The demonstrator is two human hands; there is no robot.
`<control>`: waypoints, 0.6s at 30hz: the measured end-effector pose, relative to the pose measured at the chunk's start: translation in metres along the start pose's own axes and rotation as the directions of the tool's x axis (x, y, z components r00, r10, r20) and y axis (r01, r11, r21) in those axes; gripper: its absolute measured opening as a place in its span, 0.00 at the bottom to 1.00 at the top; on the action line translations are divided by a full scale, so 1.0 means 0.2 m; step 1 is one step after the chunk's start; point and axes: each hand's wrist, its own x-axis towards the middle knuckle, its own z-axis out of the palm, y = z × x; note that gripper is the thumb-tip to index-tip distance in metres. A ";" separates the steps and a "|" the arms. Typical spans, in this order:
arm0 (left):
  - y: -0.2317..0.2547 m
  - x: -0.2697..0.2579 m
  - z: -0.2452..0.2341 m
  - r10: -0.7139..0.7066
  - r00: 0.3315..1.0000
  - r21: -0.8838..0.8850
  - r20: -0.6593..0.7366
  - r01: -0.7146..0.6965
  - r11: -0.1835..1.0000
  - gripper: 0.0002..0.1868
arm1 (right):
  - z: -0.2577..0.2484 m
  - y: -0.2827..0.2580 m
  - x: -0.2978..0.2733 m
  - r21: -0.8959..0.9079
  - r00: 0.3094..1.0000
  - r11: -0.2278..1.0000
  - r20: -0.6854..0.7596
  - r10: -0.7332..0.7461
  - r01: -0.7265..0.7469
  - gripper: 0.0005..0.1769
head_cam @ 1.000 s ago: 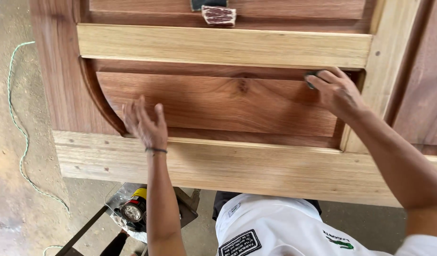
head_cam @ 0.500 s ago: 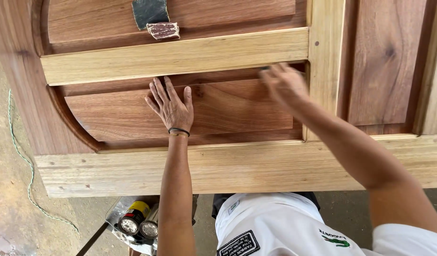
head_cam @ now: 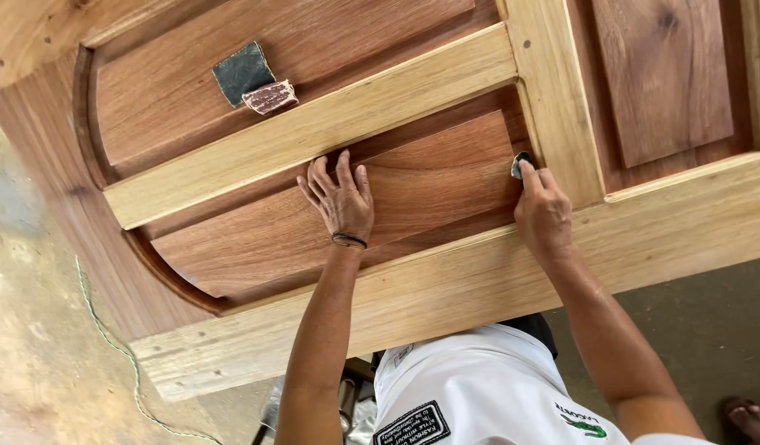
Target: The person sands a wooden headboard using a sanding block. They smooth the surface of the wood, focusing on the edges and curved sections of the furniture piece.
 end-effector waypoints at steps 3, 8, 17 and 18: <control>0.00 0.02 -0.01 0.018 1.000 0.002 -0.008 -0.018 1.000 0.15 | 0.06 -0.06 0.17 0.058 0.996 0.997 -0.076 0.054 -0.049 0.18; 0.00 0.01 0.00 0.006 1.000 -0.038 -0.010 -0.006 0.999 0.15 | 0.19 -0.02 0.49 0.024 0.987 0.999 -0.155 -0.028 0.032 0.14; 0.02 0.03 -0.04 -0.005 1.000 -0.048 -0.001 0.005 0.999 0.13 | 0.00 -0.11 0.13 -0.082 0.995 0.993 -0.056 0.081 -0.085 0.22; 0.02 0.03 -0.04 -0.008 1.000 -0.049 -0.002 0.008 0.999 0.13 | 0.05 -0.10 0.23 -0.083 0.995 0.993 -0.056 0.079 -0.083 0.22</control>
